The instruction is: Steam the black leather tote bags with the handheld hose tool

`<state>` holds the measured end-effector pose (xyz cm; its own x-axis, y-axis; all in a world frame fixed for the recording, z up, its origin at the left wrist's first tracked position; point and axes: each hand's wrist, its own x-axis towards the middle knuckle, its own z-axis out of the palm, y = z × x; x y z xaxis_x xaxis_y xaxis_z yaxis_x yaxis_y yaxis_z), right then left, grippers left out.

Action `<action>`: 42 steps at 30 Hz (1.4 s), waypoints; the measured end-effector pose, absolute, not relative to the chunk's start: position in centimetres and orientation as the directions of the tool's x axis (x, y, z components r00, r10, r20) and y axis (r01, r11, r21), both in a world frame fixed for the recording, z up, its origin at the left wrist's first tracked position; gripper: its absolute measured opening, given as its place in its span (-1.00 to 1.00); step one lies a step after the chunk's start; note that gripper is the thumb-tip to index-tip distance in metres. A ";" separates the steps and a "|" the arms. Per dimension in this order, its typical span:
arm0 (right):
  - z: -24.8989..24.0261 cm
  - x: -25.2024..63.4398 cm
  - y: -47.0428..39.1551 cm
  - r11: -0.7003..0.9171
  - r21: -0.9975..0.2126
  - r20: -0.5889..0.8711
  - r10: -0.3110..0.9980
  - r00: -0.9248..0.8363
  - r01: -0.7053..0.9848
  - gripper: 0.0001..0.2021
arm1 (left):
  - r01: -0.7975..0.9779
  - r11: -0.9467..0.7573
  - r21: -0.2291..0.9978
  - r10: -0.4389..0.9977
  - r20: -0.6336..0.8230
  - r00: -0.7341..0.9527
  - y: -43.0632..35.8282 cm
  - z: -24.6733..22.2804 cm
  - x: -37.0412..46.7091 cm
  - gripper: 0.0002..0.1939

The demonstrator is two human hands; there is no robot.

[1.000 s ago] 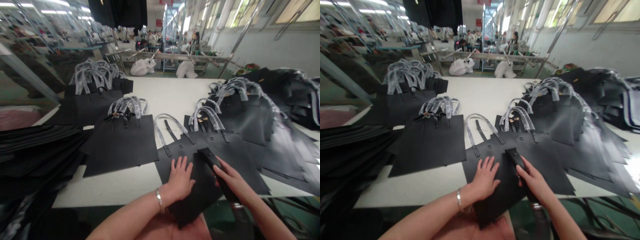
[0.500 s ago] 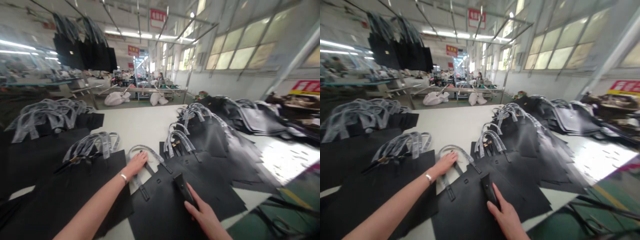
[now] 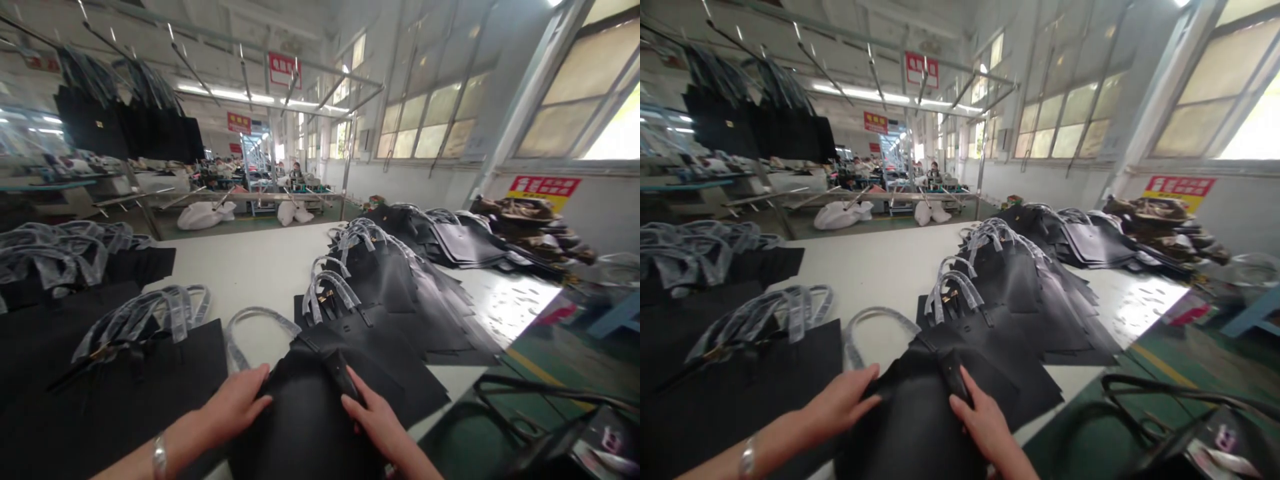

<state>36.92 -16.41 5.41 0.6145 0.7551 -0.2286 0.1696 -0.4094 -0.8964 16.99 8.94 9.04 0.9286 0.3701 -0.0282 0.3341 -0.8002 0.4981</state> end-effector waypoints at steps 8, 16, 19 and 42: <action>7.8 35.5 -16.9 -0.412 -0.891 -0.246 0.790 0.561 0.189 -0.28 | 0.123 0.321 0.939 0.614 -0.305 0.728 0.8 5.7 16.5 -0.65; 12.0 32.6 -17.3 -0.420 -0.906 -0.423 0.889 0.174 -0.053 -0.26 | -0.148 0.528 0.836 0.686 -0.317 0.655 -1.8 2.8 16.7 -0.70; 12.6 31.7 -16.2 -0.418 -0.906 -0.422 0.903 0.080 -0.066 -0.30 | -0.202 0.532 0.823 0.687 -0.279 0.671 -2.0 2.7 16.6 -0.73; 12.6 32.1 -18.7 -0.493 -0.868 -0.492 0.844 0.214 -0.056 -0.18 | -0.301 0.457 0.837 0.828 -0.277 0.487 -4.9 2.3 18.1 -0.62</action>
<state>32.12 -18.68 12.60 0.2137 0.8438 -0.4923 -0.0559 -0.4925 -0.8685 18.05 -4.89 2.31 0.4874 0.8281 -0.2769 -0.3006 0.4569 0.8372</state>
